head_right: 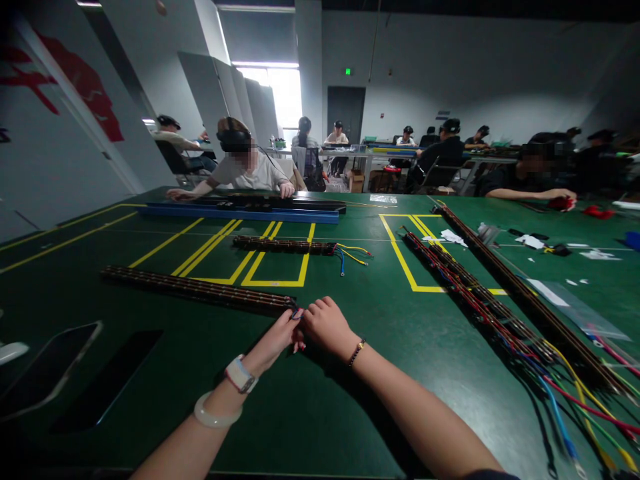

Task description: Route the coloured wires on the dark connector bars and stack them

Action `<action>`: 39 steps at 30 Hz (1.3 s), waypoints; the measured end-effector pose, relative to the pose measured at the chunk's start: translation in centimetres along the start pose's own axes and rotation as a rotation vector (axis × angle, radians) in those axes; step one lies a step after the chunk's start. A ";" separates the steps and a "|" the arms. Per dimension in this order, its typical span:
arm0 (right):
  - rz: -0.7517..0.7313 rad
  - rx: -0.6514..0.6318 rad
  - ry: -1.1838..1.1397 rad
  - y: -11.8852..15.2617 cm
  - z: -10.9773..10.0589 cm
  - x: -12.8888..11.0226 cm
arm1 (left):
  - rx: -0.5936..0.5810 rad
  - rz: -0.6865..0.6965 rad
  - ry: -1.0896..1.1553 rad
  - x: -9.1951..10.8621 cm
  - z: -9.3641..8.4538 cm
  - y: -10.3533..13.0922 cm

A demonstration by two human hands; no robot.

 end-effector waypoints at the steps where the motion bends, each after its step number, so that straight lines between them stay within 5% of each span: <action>1: -0.040 -0.017 0.003 0.0 0.0 0.0 | -0.012 -0.010 0.008 0.0 0.0 0.0; 9: -0.070 -0.024 -0.100 0.1 -0.6 2.9 | -0.015 -0.041 -0.037 0.2 0.1 0.2; 13: 0.085 0.026 -0.030 0.0 1.2 4.9 | -0.025 -0.021 -0.083 0.5 0.3 0.2; 18: 0.101 0.038 -0.072 -0.2 4.2 5.4 | -0.041 -0.026 -0.113 0.7 0.3 0.5; 24: 0.176 0.142 -0.186 0.8 4.4 5.3 | 0.015 0.028 -0.179 0.4 0.4 0.3; 32: 0.237 0.190 -0.264 1.7 4.2 5.5 | 0.170 0.239 -0.735 1.8 0.0 0.9; 39: 0.211 0.142 -0.258 1.4 4.0 5.1 | 0.164 0.220 -1.126 2.7 0.3 1.4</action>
Point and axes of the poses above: each hand's wrist, its own y-axis away from the middle knuckle, its own z-axis out of the palm, x = y × z, the point moved 3 cm from there along -y, towards the middle knuckle, and after that the axes turned 7 degrees about y, right-handed, at the moved point
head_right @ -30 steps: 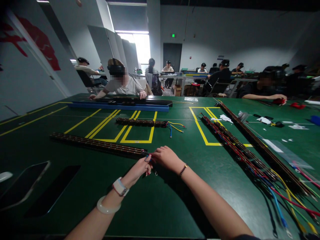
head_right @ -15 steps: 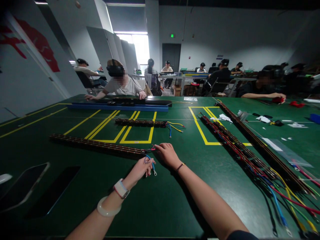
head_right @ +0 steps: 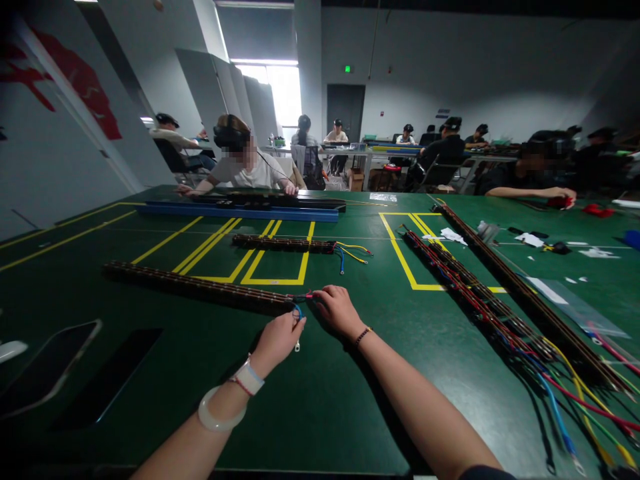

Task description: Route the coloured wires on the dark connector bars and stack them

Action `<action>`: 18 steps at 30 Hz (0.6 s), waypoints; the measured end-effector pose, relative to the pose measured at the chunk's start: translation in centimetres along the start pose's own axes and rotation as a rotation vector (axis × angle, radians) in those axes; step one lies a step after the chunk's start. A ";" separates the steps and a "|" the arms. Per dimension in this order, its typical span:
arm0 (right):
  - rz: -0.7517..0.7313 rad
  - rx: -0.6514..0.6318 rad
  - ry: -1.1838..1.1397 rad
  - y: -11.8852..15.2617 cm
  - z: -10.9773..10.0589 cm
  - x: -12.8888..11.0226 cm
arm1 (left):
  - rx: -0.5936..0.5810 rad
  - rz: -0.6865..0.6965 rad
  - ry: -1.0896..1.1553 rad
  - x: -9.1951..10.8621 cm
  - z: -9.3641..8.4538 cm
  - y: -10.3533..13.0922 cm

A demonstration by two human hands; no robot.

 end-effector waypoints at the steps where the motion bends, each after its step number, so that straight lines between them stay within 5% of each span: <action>1: 0.002 -0.004 0.002 0.0 0.0 0.0 | 0.005 0.003 0.000 0.0 -0.1 0.0; 9: -0.001 -0.009 0.009 0.1 -0.1 -0.1 | 0.129 0.131 0.331 -0.1 -1.1 0.2; 18: 0.039 -0.072 -0.083 0.3 -0.9 -1.4 | 0.118 0.031 0.730 -1.5 -0.7 -0.7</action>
Point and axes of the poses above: each hand's wrist, its own y-axis away from the middle knuckle, its own z-axis out of the palm, x = y × z, the point moved 3 cm from there along -y, towards the middle knuckle, and after that the axes turned 7 degrees about y, right-handed, at the moved point
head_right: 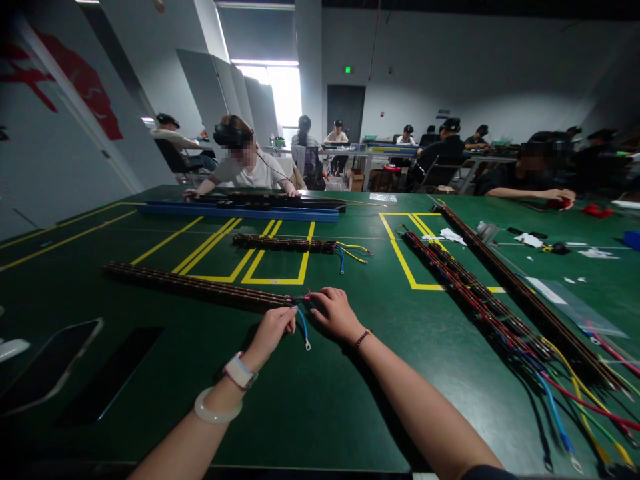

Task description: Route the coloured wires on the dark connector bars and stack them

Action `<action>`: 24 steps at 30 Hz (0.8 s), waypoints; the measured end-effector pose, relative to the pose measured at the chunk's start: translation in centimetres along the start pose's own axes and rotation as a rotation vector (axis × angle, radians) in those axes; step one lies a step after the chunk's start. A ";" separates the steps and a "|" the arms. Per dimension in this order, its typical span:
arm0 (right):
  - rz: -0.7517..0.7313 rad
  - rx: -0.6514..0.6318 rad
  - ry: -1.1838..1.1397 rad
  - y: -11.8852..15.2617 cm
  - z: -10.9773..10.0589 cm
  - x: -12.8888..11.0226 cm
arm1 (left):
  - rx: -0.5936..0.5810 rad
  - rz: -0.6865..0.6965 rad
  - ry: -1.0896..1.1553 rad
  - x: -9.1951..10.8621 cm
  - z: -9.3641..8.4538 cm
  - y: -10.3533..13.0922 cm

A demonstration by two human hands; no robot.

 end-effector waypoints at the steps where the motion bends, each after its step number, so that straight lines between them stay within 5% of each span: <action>1: -0.002 -0.012 -0.020 0.1 0.0 -0.4 | 0.001 -0.017 0.033 -0.1 0.0 0.0; 7: 0.048 -0.020 -0.015 0.6 0.9 -1.8 | 0.032 -0.123 0.370 -0.4 0.1 0.1; 16: 0.188 -0.058 0.022 0.3 0.9 -1.4 | -0.128 -0.325 1.136 0.1 0.5 0.1; 24: 0.178 -0.073 0.004 0.3 0.8 -1.5 | -0.102 -0.331 1.533 0.9 -0.1 0.2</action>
Point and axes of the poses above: each hand's wrist, its own y-axis away from the middle knuckle, its own z-axis out of the palm, x = y × z, the point moved 3 cm from there along -y, towards the middle knuckle, and after that the axes turned 7 degrees about y, right-handed, at the moved point
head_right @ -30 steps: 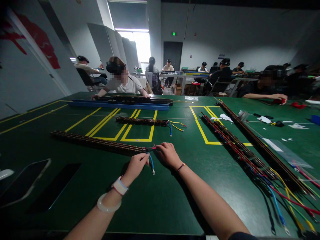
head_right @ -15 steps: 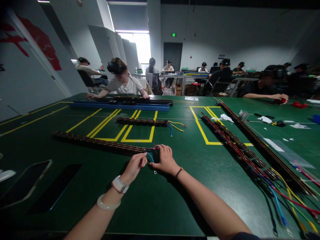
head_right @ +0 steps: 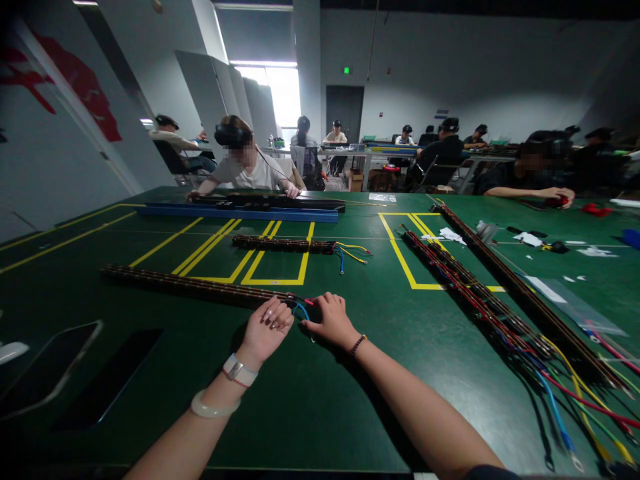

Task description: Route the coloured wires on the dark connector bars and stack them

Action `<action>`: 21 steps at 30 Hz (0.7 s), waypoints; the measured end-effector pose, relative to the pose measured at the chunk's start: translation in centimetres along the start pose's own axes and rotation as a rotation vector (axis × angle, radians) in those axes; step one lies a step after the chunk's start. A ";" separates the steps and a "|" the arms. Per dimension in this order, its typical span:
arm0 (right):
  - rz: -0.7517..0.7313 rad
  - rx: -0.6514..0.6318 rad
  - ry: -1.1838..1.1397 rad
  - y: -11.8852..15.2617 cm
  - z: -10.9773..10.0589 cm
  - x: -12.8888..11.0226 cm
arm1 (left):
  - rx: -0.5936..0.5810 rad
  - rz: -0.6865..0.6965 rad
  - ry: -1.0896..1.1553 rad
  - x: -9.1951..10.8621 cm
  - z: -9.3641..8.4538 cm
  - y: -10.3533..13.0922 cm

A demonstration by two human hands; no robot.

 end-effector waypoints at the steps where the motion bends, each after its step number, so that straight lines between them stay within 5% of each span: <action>1: 0.000 0.000 -0.007 0.0 0.0 0.0 | -0.021 0.023 0.035 0.1 0.1 0.1; 9: 0.002 -0.021 -0.019 0.0 0.0 0.0 | -0.116 0.138 0.104 0.5 1.1 0.7; 21: -0.023 -0.022 -0.016 0.1 -0.1 0.0 | 0.017 0.213 -0.104 0.7 1.1 0.7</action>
Point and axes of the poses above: each hand's wrist, its own y-axis away from the middle knuckle, its own z-axis out of the palm, x = y × z, the point moved 3 cm from there along -y, towards the middle knuckle, and after that the axes turned 7 degrees about y, right-handed, at the moved point
